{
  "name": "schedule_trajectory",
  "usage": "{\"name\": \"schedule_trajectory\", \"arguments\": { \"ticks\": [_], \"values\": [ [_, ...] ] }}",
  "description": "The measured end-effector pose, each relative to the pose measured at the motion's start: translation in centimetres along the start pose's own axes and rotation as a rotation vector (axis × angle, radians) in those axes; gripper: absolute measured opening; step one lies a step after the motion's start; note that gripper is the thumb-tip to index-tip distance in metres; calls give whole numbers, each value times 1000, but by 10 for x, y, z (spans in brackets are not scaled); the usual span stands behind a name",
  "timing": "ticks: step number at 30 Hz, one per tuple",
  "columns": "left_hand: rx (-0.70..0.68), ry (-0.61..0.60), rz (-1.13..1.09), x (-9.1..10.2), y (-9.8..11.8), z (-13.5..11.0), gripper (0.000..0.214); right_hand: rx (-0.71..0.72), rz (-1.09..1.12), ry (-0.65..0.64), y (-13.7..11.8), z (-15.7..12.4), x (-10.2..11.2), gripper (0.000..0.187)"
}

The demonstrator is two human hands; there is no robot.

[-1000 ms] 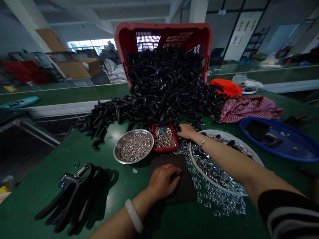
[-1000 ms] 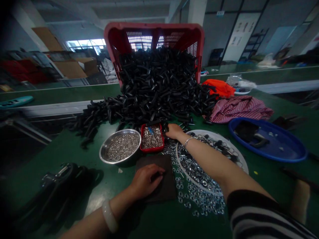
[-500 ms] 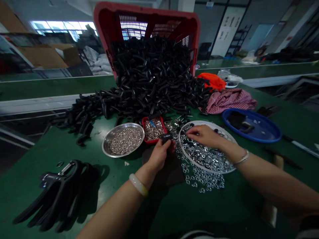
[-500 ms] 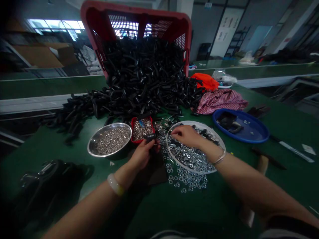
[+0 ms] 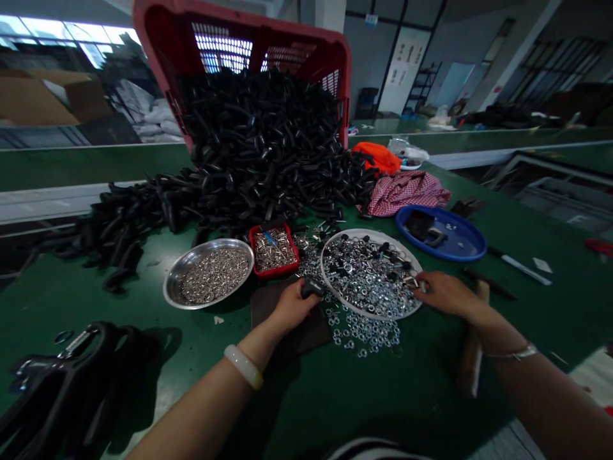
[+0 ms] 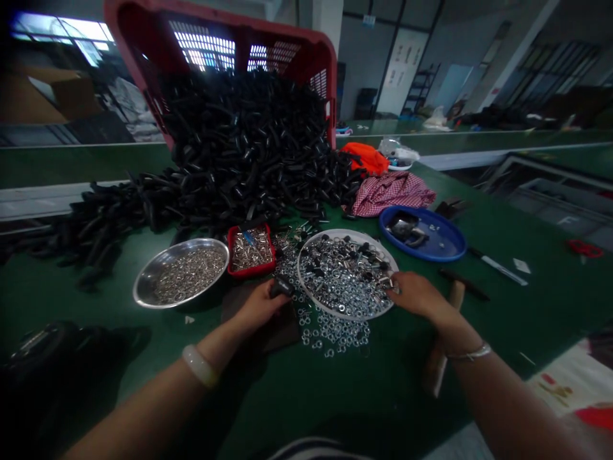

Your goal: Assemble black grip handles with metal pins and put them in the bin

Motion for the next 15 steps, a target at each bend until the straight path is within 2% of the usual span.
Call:
{"name": "schedule_trajectory", "arguments": {
  "ticks": [2,4,6,8,10,12,13,15],
  "values": [
    [-25,-4,66,-1,3,-3,24,16,-30,-44,-5,4,-4,29],
    [-87,-65,176,-16,16,-7,21,10,-48,-72,-10,3,-5,29],
    [-219,-203,363,-51,42,-11,21,24,-26,-81,-16,-1,-5,33],
    [-409,-363,595,-99,70,-18,28,52,15,-62,-22,-5,-3,37],
    [-527,-472,788,-141,88,-19,37,53,22,-22,-26,-7,-2,43],
    [-520,-466,949,-162,93,-6,39,33,9,22,-27,-6,-1,46],
    [-495,-435,1002,-165,94,3,39,19,8,42,-28,-5,-1,46],
    [-414,-345,1053,-158,93,23,36,2,38,88,-29,-1,0,43]
  ]
}}
Point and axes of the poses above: each hand's wrist, its own z-axis towards the middle knuckle, its own x-axis out of the back of the hand, y = z × x, the point moved 10 cm from there along z, towards the middle knuckle, and after that the axes turned 12 degrees about -y, right-handed, at the moved point
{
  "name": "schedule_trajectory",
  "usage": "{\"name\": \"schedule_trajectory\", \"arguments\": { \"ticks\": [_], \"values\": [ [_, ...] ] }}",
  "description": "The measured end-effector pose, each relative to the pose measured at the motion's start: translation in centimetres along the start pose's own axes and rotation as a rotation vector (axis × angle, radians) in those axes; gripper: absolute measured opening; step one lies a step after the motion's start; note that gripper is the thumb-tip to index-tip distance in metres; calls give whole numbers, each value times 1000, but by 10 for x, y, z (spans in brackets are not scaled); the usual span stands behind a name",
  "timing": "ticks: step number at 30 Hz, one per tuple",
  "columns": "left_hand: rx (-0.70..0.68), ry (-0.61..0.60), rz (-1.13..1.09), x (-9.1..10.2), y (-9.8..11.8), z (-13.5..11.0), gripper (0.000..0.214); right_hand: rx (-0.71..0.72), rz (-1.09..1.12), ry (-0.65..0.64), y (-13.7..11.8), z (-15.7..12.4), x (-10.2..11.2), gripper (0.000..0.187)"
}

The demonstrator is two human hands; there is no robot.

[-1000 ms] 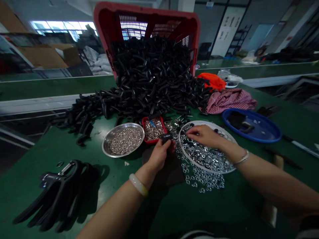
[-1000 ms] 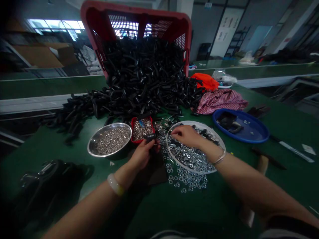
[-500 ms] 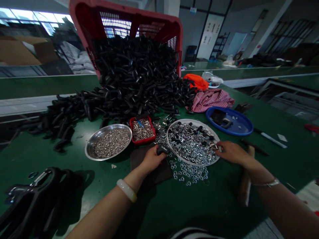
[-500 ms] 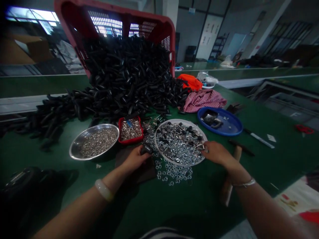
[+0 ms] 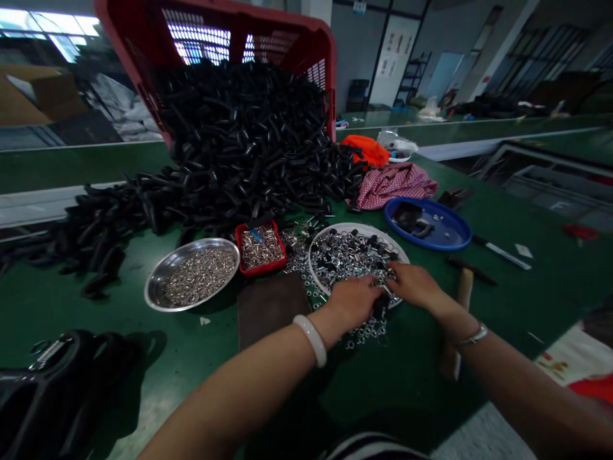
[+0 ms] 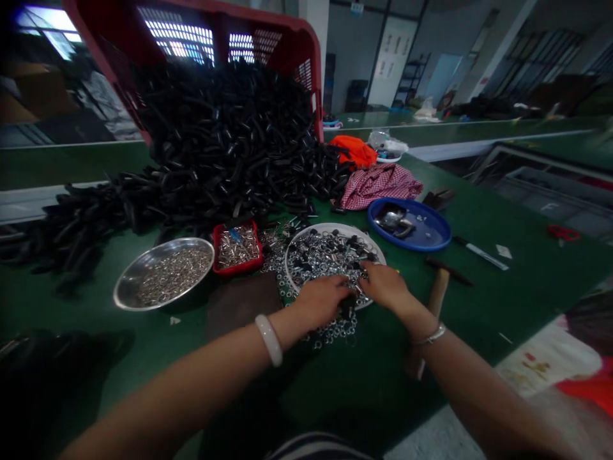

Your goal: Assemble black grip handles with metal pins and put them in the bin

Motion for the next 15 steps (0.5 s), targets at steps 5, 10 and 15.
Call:
{"name": "schedule_trajectory", "arguments": {
  "ticks": [5,10,15],
  "values": [
    [184,37,-61,13,-51,13,27,-51,295,116,3,17,-1,32],
    [300,142,-228,22,-86,14,20,9,614,56,3,19,-1,41],
    [303,140,-885,0,-101,7,24,248,244,-2,-20,-7,10,22]
  ]
}}
Point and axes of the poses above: each hand's wrist, its own z-axis towards the middle knuckle, its own x-axis out of the back of the hand, y = z × x, the point moved 10 cm from there along z, towards the middle knuckle, and after that the axes turned 12 degrees about -y, right-handed, at the moved point
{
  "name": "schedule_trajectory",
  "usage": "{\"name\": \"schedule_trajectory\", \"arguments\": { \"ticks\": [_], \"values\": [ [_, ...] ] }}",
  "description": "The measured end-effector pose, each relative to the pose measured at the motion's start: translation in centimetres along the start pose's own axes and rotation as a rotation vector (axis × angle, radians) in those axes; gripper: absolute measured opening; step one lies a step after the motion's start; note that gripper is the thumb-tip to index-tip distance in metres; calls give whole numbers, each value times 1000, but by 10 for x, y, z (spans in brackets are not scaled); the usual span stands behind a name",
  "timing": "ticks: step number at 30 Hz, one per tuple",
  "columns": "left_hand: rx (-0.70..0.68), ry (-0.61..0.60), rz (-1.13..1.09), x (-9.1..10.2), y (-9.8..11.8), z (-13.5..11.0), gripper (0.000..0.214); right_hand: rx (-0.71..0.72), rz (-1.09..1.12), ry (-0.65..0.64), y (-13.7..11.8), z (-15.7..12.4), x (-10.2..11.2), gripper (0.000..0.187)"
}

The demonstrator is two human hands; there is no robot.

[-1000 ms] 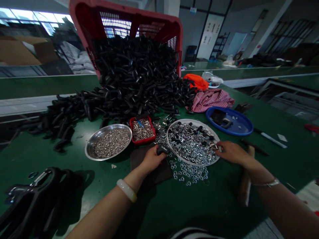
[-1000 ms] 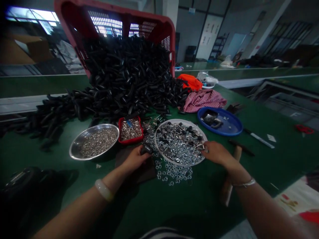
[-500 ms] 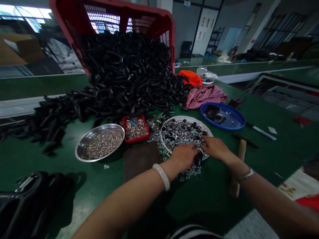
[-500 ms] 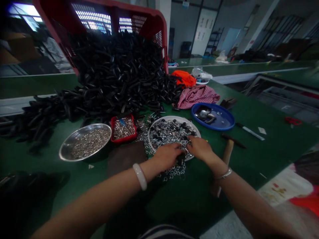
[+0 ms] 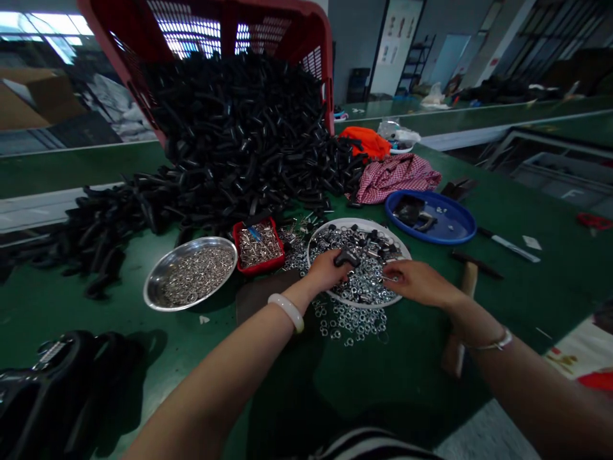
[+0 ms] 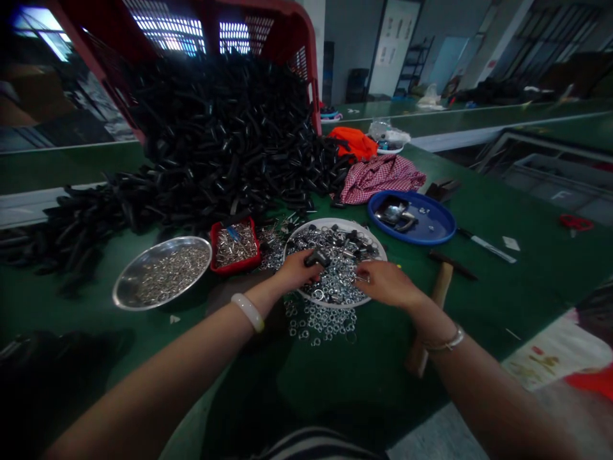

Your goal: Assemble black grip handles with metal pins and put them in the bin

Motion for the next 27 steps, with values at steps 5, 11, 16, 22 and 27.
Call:
{"name": "schedule_trajectory", "arguments": {
  "ticks": [5,11,16,22,27],
  "values": [
    [38,62,-425,16,-9,-21,23,16,-41,6,-5,0,-6,19],
    [85,88,131,49,-11,-44,16,79,502,170,-9,9,8,37],
    [-4,4,477,16,12,-32,17,22,803,142,-13,12,-2,41],
    [-8,-10,776,-12,32,-17,20,-56,1180,112,3,1,-18,40],
    [-30,27,817,-14,31,-24,23,-63,1354,-8,1,-4,-38,32]
  ]
}}
Point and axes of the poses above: each hand's wrist, its own z-axis towards the middle knuckle, its own x-axis out of the back of the hand, y = z × x, the point moved 10 cm from there along z, towards the middle knuckle, and after that the axes turned 12 degrees about -y, right-handed, at the moved point
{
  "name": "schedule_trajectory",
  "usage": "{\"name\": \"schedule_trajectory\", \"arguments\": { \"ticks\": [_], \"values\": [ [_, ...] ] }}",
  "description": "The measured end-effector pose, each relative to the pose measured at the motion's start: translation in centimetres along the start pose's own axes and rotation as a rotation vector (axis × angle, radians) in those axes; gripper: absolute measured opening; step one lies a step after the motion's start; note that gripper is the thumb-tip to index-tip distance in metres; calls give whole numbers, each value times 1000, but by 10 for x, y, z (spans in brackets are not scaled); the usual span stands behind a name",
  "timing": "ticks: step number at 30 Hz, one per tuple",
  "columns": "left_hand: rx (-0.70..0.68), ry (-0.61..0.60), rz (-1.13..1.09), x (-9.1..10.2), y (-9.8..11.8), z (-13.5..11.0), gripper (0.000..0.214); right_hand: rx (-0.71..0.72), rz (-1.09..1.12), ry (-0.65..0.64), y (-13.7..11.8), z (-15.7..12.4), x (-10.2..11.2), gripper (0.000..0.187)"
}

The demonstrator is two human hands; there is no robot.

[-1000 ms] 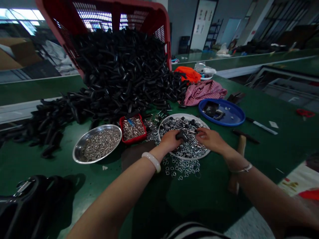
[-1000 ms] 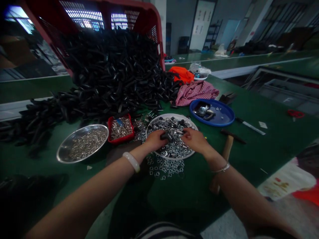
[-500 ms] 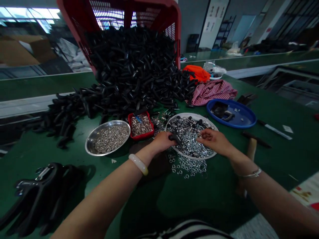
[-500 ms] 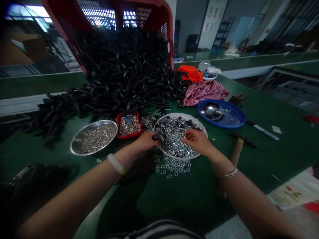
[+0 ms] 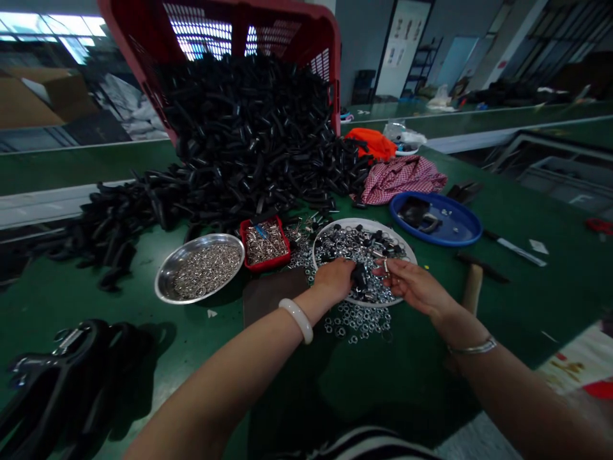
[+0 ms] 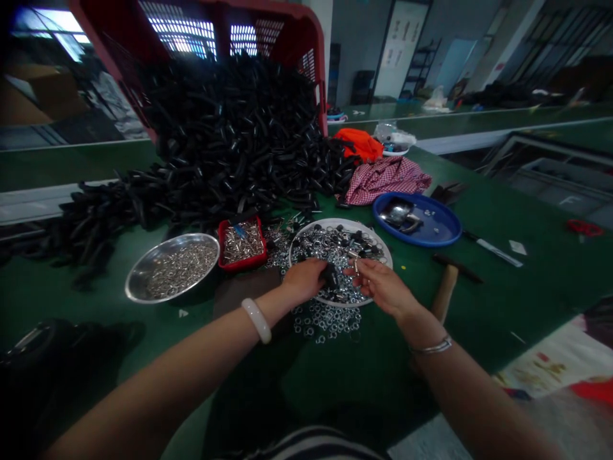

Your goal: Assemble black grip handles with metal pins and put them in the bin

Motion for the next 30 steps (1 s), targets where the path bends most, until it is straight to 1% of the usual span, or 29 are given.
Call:
{"name": "schedule_trajectory", "arguments": {
  "ticks": [3,5,6,7,9,11,12,14,18,20,22,25,27,30],
  "values": [
    [2,30,-50,-1,-2,-1,23,1,89,-16,3,0,-6,29],
    [26,76,-160,3,-9,0,22,16,115,-15,2,1,-10,27],
    [57,102,-257,6,-15,0,21,32,112,-10,0,2,-12,26],
    [97,122,-386,7,-23,0,19,51,103,-5,-3,2,-14,26],
    [158,125,-725,5,-37,-4,15,78,96,-4,-7,3,-19,27],
    [165,87,-1077,-2,-42,-12,10,83,122,-7,-8,4,-27,28],
    [158,69,-1218,-5,-42,-17,7,84,142,-8,-9,6,-31,28],
    [152,64,-1396,-8,-43,-32,2,106,178,-11,-12,8,-41,31],
    [196,77,-1612,-20,-54,-60,8,198,177,-43,-26,14,-69,38],
    [199,71,-1757,-26,-57,-69,8,229,172,-70,-31,16,-86,33],
    [183,73,-1883,-28,-59,-75,10,249,204,-114,-33,18,-104,28],
    [169,68,-1998,-28,-60,-82,9,273,246,-176,-32,21,-126,27],
    [159,66,-2056,-28,-60,-86,7,282,245,-197,-29,23,-135,26],
    [159,49,-2128,-30,-60,-91,3,294,248,-193,-25,26,-141,25]
  ]
}}
Point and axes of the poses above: each hand's wrist, its own z-axis towards the middle knuckle, its own x-axis out of the back of the hand, y = z × x, the point moved 10 cm from there along z, towards the middle knuckle, and after that the axes turned 12 degrees about -y, right-handed, at the moved point
